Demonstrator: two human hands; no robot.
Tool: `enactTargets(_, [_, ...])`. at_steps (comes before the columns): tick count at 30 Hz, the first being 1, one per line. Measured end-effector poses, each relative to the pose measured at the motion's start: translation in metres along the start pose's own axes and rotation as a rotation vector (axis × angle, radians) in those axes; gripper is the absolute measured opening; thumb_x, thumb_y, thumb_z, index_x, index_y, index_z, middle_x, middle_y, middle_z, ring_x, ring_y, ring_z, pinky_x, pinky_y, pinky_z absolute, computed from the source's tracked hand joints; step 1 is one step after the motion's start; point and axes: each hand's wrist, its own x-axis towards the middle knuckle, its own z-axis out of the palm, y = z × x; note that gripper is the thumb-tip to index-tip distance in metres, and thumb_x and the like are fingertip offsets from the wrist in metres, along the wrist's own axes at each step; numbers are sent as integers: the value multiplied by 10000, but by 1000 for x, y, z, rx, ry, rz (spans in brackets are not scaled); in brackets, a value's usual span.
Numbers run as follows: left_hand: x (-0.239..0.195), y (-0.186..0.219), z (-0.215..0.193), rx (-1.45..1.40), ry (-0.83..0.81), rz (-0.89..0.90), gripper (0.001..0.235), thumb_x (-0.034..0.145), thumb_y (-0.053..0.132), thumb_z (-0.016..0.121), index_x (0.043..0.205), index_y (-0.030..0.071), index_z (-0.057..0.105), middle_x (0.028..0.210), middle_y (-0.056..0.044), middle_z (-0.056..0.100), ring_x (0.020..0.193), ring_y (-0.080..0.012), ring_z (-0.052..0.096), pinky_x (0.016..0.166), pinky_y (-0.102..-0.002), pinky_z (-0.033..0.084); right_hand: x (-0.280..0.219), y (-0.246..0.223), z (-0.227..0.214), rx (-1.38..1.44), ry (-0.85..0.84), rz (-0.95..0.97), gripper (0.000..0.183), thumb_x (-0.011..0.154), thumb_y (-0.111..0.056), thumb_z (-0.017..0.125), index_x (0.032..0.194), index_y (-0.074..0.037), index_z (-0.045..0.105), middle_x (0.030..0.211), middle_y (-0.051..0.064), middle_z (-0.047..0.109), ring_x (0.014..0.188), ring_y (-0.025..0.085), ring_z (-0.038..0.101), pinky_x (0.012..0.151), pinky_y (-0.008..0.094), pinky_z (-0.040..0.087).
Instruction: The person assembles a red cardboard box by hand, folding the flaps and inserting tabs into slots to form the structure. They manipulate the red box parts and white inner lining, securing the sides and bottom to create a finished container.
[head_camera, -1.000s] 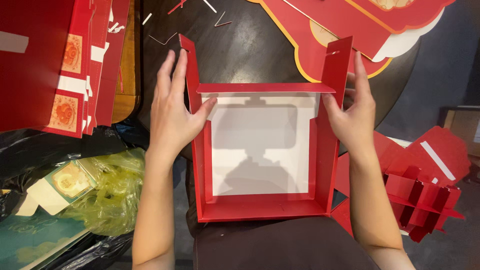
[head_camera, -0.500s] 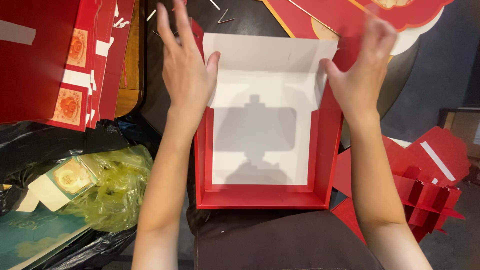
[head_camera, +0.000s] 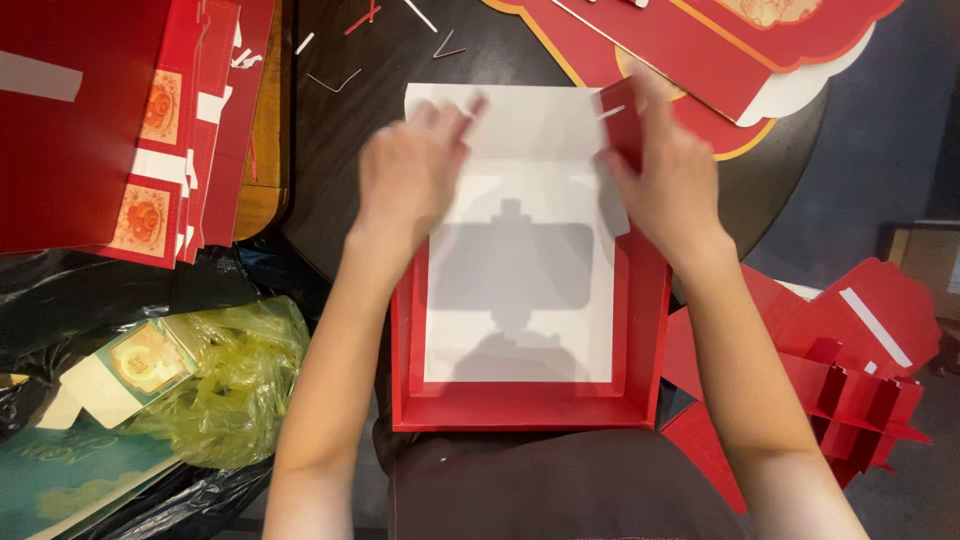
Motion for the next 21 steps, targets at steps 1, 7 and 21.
enactTargets(1, [-8,7,0,21,33,135,234,893,188,755,1082,77,676,966,-134,668,880,-324,679,718,-461,508,-3,-10,-5,46,-66,-46,788,921,-77,794,1567,-130,345,1130,174,733,915,365,725,735,448,565])
enactTargets(7, [-67,34,-7,49,-72,418,221,879,279,711,876,64,656,894,-87,643,948,-278,636,927,-429,471,-36,-54,-25,-65,-510,-64,553,990,-210,690,1507,-155,500,771,85,712,728,278,689,675,428,538])
enactTargets(21, [-71,48,19,235,111,263,87,848,135,676,847,89,602,756,-47,582,725,-206,596,686,-340,430,-48,-68,-15,80,-100,-107,173,977,-141,718,864,-40,635,649,99,598,593,323,571,596,419,452])
